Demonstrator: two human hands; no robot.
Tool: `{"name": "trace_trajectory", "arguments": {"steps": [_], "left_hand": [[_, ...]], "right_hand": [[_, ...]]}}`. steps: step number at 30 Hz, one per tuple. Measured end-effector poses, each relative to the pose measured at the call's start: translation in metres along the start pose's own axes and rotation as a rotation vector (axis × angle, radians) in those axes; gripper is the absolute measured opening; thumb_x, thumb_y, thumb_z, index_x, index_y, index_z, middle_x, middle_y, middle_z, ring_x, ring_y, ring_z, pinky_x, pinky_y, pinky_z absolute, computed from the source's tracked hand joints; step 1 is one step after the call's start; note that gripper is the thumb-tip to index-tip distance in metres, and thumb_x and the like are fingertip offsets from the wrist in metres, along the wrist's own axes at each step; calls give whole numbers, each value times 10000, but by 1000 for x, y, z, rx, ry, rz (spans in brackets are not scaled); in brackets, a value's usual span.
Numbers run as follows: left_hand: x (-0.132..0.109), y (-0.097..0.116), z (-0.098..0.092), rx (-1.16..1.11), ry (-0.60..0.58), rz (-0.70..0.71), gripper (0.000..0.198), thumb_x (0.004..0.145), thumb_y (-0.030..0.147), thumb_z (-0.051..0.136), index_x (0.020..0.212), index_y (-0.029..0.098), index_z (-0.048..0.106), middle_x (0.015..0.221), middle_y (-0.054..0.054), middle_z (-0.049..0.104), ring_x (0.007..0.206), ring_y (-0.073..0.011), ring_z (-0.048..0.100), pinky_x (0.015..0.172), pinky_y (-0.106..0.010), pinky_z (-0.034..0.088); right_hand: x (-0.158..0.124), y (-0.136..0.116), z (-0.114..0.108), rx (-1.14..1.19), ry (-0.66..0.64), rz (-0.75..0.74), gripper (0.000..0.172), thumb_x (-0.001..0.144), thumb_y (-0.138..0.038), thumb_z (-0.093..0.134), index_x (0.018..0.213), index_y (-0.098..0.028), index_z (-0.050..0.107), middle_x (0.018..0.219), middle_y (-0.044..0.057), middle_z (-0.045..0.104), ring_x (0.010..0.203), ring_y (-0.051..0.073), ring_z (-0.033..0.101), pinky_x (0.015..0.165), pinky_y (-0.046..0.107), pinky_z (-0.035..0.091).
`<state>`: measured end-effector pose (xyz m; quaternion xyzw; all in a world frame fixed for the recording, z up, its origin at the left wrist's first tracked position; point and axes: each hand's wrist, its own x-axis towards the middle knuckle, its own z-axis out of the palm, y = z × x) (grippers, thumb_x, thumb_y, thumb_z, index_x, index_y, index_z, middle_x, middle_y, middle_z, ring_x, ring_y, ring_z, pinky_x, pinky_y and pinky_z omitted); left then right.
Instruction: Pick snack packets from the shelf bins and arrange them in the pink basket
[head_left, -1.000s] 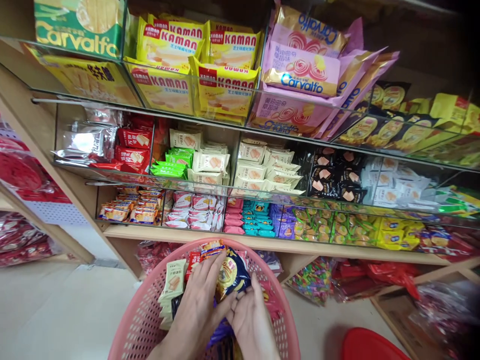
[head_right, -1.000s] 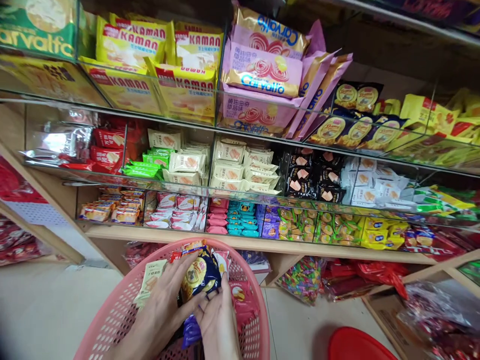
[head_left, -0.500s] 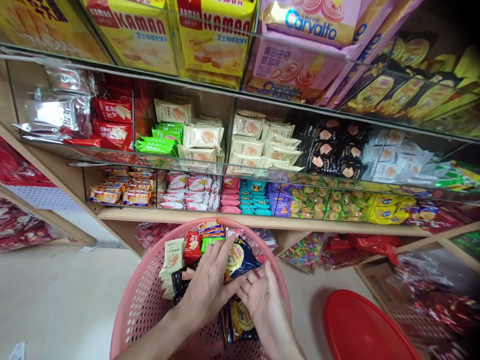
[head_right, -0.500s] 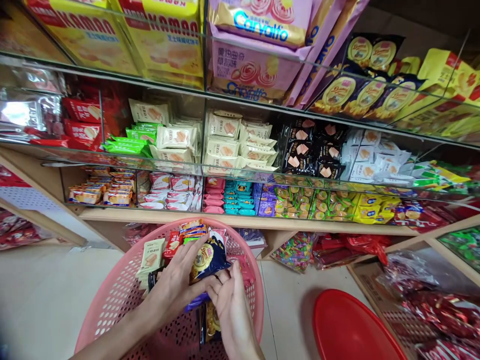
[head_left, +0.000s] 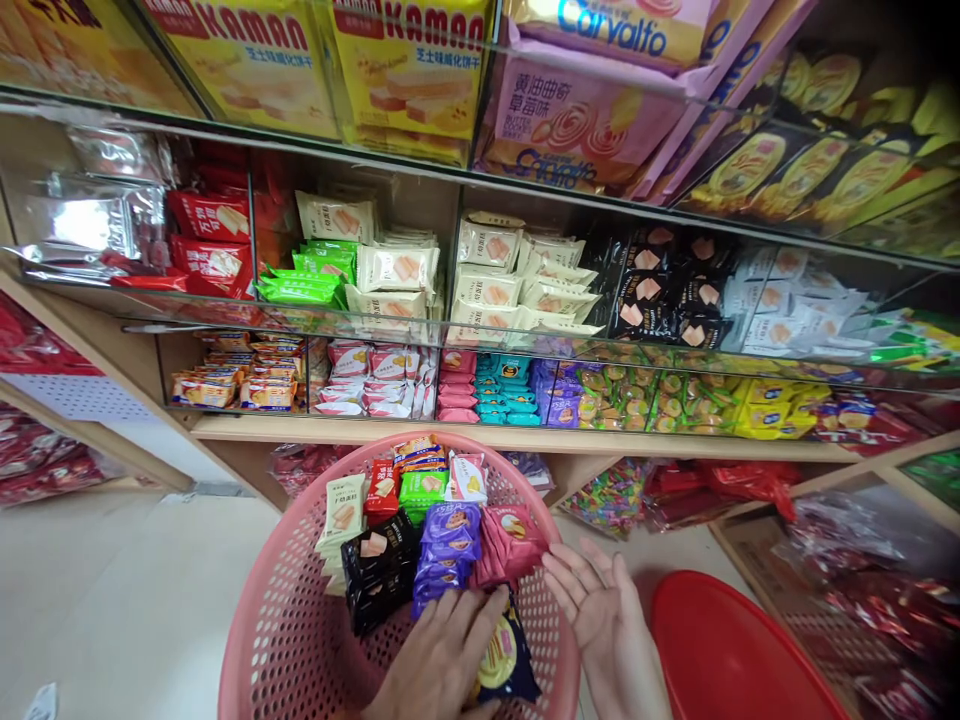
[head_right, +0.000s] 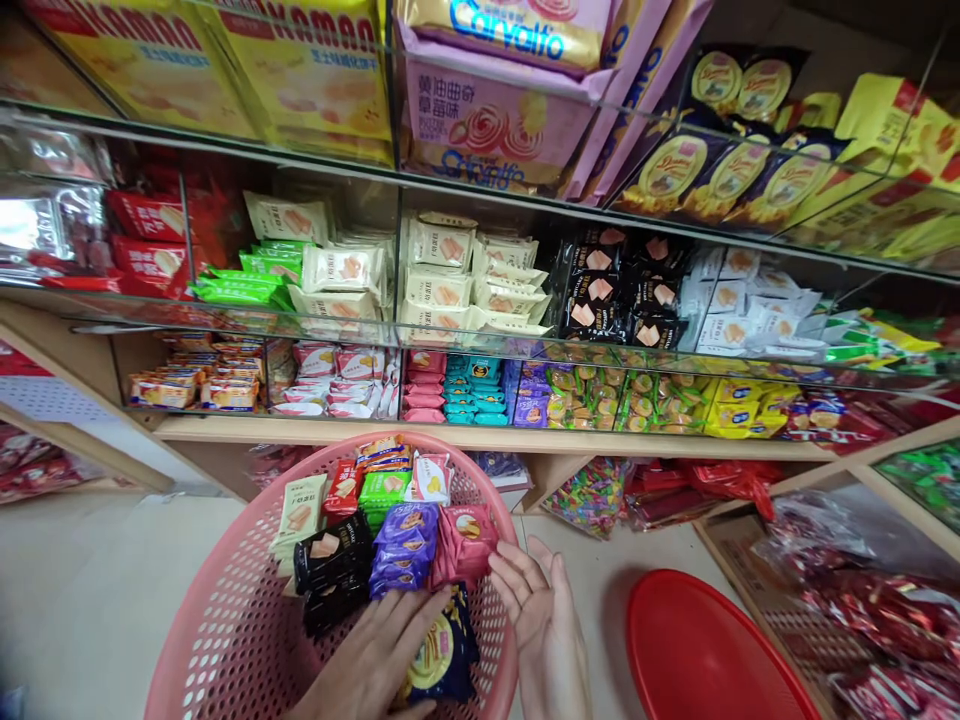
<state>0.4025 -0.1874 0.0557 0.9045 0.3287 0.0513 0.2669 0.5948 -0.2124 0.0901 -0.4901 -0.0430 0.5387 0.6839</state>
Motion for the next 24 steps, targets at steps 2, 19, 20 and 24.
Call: {"name": "trace_trajectory", "arguments": {"steps": [2, 19, 20, 24], "left_hand": [[6, 2, 7, 6, -27, 1, 914, 685, 244, 716, 1442, 245, 204, 1375, -119, 476, 1236, -340, 457, 1021, -487, 411], [33, 26, 2, 5, -40, -199, 529, 687, 113, 677, 1177, 159, 480, 1359, -140, 452, 1238, -292, 455, 1050, -440, 400], [34, 26, 1, 5, -51, -204, 551, 677, 134, 706, 1178, 160, 479, 1366, -141, 445, 1247, -299, 443, 1050, -453, 397], [26, 19, -10, -53, -59, -204, 617, 665, 181, 748, 1210, 175, 459, 1413, -142, 392, 1307, -311, 362, 1075, -486, 350]], "right_hand": [[1, 3, -3, -1, 0, 9, 442, 779, -592, 549, 1043, -240, 501, 977, 59, 709, 941, 189, 643, 914, 342, 440], [-1, 18, -7, -272, -12, -168, 447, 824, -537, 538, 1138, -222, 487, 1050, 52, 663, 947, 194, 624, 899, 359, 449], [-2, 19, -7, -311, -8, -178, 444, 822, -533, 542, 1134, -221, 493, 1061, 58, 658, 948, 199, 624, 895, 365, 454], [-5, 21, -6, -559, -24, -262, 418, 807, -513, 567, 1090, -208, 527, 1084, 90, 655, 966, 226, 622, 877, 372, 473]]}}
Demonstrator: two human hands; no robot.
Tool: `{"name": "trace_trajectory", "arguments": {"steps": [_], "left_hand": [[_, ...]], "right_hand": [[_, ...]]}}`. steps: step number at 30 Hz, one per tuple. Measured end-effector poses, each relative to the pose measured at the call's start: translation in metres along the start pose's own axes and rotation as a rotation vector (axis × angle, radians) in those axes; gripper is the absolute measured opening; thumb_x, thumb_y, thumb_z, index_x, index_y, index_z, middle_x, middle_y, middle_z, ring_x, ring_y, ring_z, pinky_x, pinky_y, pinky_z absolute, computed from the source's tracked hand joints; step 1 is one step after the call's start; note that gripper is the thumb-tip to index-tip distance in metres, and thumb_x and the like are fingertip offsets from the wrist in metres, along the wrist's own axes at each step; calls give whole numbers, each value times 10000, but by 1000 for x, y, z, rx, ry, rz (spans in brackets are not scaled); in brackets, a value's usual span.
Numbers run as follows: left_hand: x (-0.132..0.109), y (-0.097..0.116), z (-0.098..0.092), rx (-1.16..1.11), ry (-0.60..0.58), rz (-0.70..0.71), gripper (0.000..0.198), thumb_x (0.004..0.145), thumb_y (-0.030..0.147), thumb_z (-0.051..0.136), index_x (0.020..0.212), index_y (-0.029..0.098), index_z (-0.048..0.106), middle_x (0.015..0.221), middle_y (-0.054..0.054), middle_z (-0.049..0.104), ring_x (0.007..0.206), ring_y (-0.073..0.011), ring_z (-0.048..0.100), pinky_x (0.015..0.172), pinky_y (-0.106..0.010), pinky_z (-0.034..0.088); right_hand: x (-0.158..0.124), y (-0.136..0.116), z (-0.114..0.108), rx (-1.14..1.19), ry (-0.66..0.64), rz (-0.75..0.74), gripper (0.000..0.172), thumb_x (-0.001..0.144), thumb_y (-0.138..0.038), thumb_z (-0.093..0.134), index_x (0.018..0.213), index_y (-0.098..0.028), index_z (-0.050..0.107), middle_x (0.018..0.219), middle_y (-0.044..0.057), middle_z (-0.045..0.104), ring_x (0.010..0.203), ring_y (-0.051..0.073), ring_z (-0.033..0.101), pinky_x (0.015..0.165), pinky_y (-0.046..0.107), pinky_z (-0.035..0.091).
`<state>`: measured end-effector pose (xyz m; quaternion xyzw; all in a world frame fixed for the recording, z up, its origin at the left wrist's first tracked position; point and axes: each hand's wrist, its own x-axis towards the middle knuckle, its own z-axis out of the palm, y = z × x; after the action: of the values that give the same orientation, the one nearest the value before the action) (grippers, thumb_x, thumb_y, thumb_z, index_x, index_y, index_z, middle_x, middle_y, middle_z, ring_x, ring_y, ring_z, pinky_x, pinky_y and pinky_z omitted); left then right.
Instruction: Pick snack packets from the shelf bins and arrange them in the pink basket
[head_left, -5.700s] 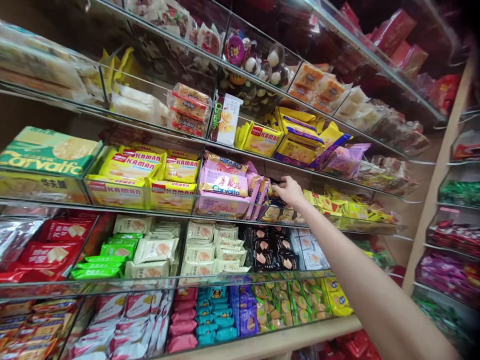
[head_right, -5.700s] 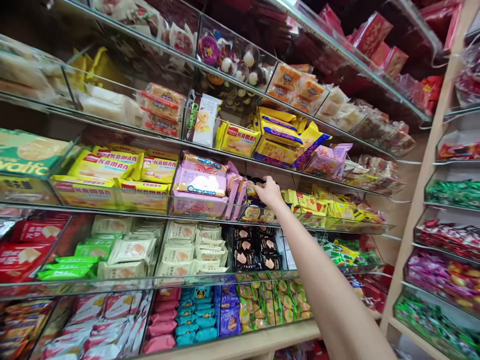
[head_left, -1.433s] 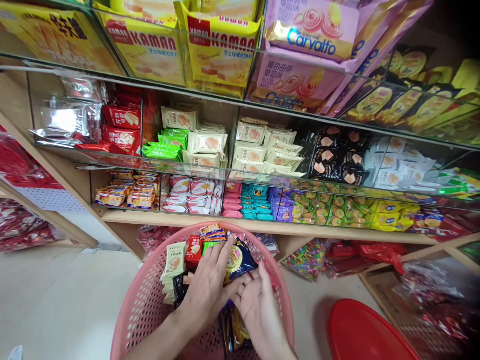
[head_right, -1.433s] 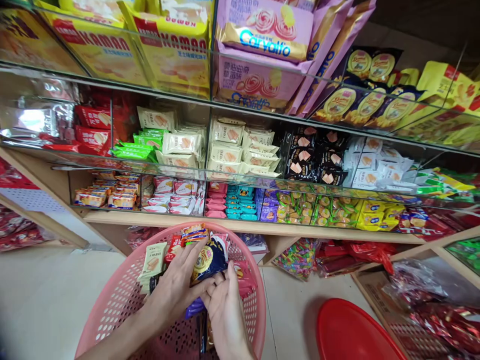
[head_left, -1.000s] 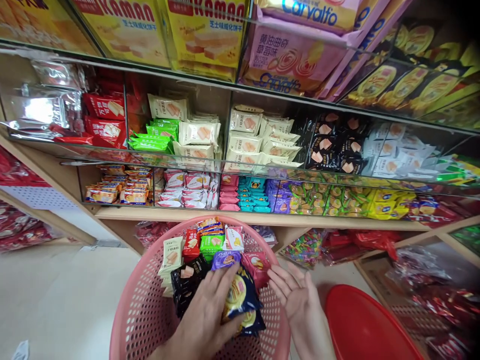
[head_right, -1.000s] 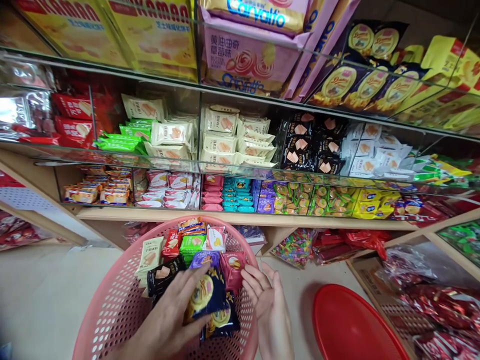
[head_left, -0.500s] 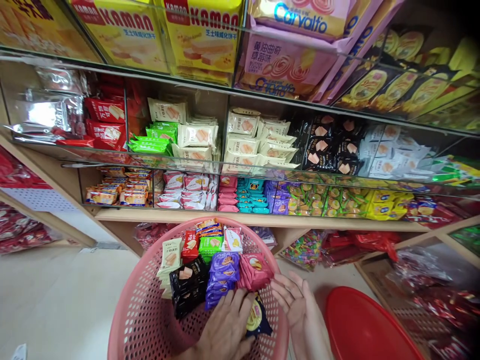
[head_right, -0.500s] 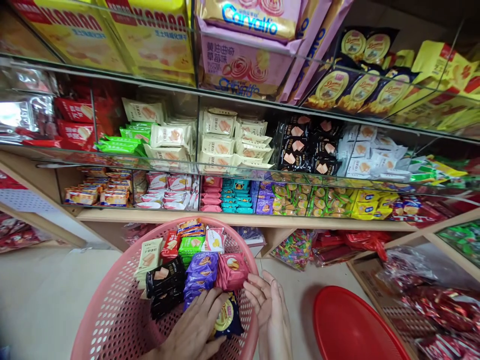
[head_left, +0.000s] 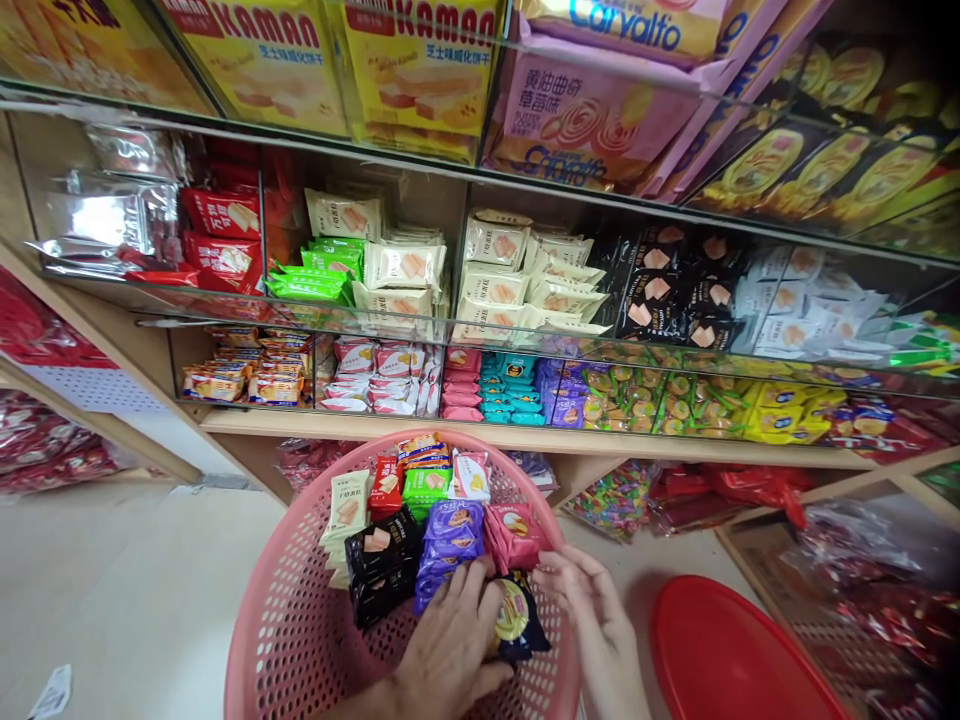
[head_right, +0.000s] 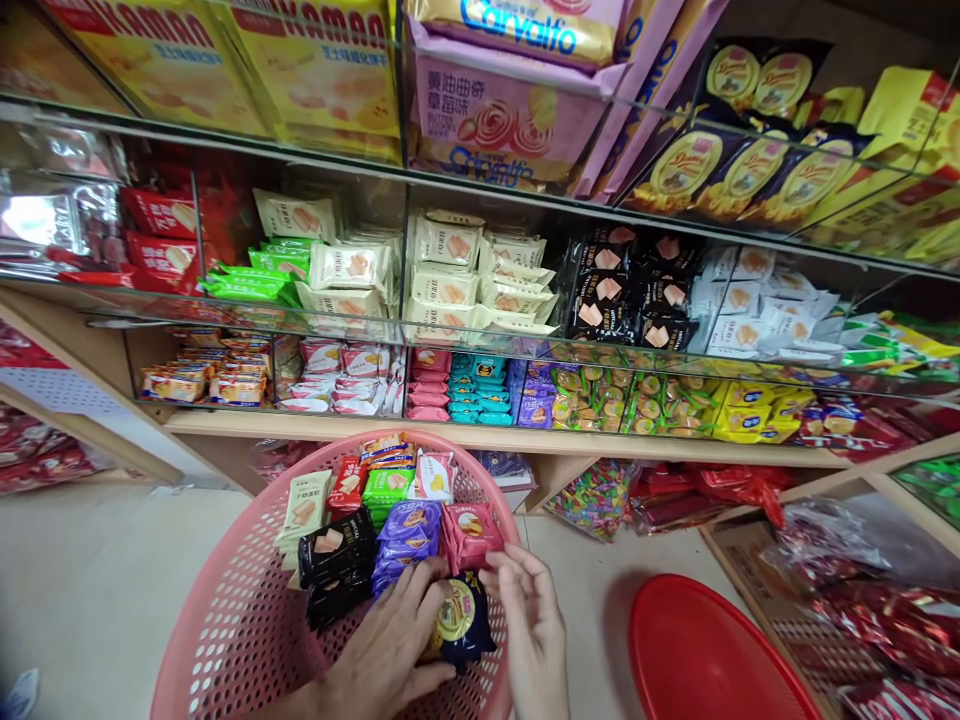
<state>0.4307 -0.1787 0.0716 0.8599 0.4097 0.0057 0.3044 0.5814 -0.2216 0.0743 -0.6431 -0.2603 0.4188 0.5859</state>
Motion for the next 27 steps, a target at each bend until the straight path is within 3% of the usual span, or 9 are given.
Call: {"name": "trace_trajectory", "arguments": {"steps": [3, 6, 8, 11, 14, 17, 21, 27], "left_hand": [[-13, -15, -8, -215, 108, 53, 418, 776, 226, 623, 1162, 209, 464, 1319, -105, 459, 1231, -255, 443, 1044, -427, 392], [-26, -29, -11, -527, 139, -75, 397, 845, 308, 480, 1216, 179, 418, 1322, -134, 456, 1251, -254, 419, 1066, -432, 350], [-31, -32, -12, -792, 16, -202, 552, 822, 372, 504, 1304, 140, 365, 1402, -144, 413, 1327, -262, 336, 1122, -436, 259], [-31, -27, -8, -1191, -202, -241, 643, 768, 395, 586, 1333, 161, 391, 1428, -74, 423, 1347, -217, 325, 1141, -371, 219], [-22, -18, 3, -1436, -291, -316, 640, 715, 367, 635, 1304, 199, 450, 1379, -28, 492, 1328, -208, 363, 1132, -370, 228], [-12, -12, 12, -1529, -306, -360, 598, 684, 314, 635, 1259, 221, 499, 1328, -13, 544, 1310, -221, 388, 1118, -389, 252], [-5, -13, 21, -1508, -290, -362, 584, 645, 232, 653, 1217, 262, 537, 1332, 16, 537, 1300, -216, 398, 1115, -384, 255], [-2, -28, 30, -1675, -174, -467, 379, 715, 368, 670, 1017, 142, 638, 1067, -87, 676, 1105, -271, 565, 967, -407, 432]], "right_hand": [[-1, 4, -3, -339, -37, -168, 361, 798, -503, 568, 1022, -221, 597, 1055, 88, 673, 993, 254, 615, 871, 397, 465], [0, 11, -11, -733, -95, -391, 270, 820, -481, 540, 1002, -304, 631, 1056, 29, 685, 1013, 283, 609, 938, 515, 362], [0, 16, -16, -963, -129, -533, 233, 825, -460, 554, 1016, -345, 622, 1071, -3, 689, 1033, 302, 605, 988, 599, 229], [1, 24, -20, -1204, -127, -751, 288, 816, -466, 573, 1061, -316, 601, 1042, -3, 709, 1014, 306, 623, 1028, 629, 56], [1, 32, -22, -1340, -70, -921, 338, 830, -486, 538, 1068, -255, 603, 977, 18, 732, 960, 289, 650, 1052, 596, -71], [2, 37, -23, -1411, -25, -974, 336, 836, -492, 510, 1030, -245, 628, 966, 36, 735, 920, 285, 662, 1055, 575, -124], [5, 45, -25, -1419, -69, -979, 309, 827, -451, 522, 1028, -246, 636, 942, 28, 740, 909, 277, 666, 1050, 560, -184], [3, 56, -12, -1400, 2, -771, 256, 793, -428, 546, 959, -280, 674, 914, 46, 742, 960, 324, 646, 1032, 683, -87]]}}
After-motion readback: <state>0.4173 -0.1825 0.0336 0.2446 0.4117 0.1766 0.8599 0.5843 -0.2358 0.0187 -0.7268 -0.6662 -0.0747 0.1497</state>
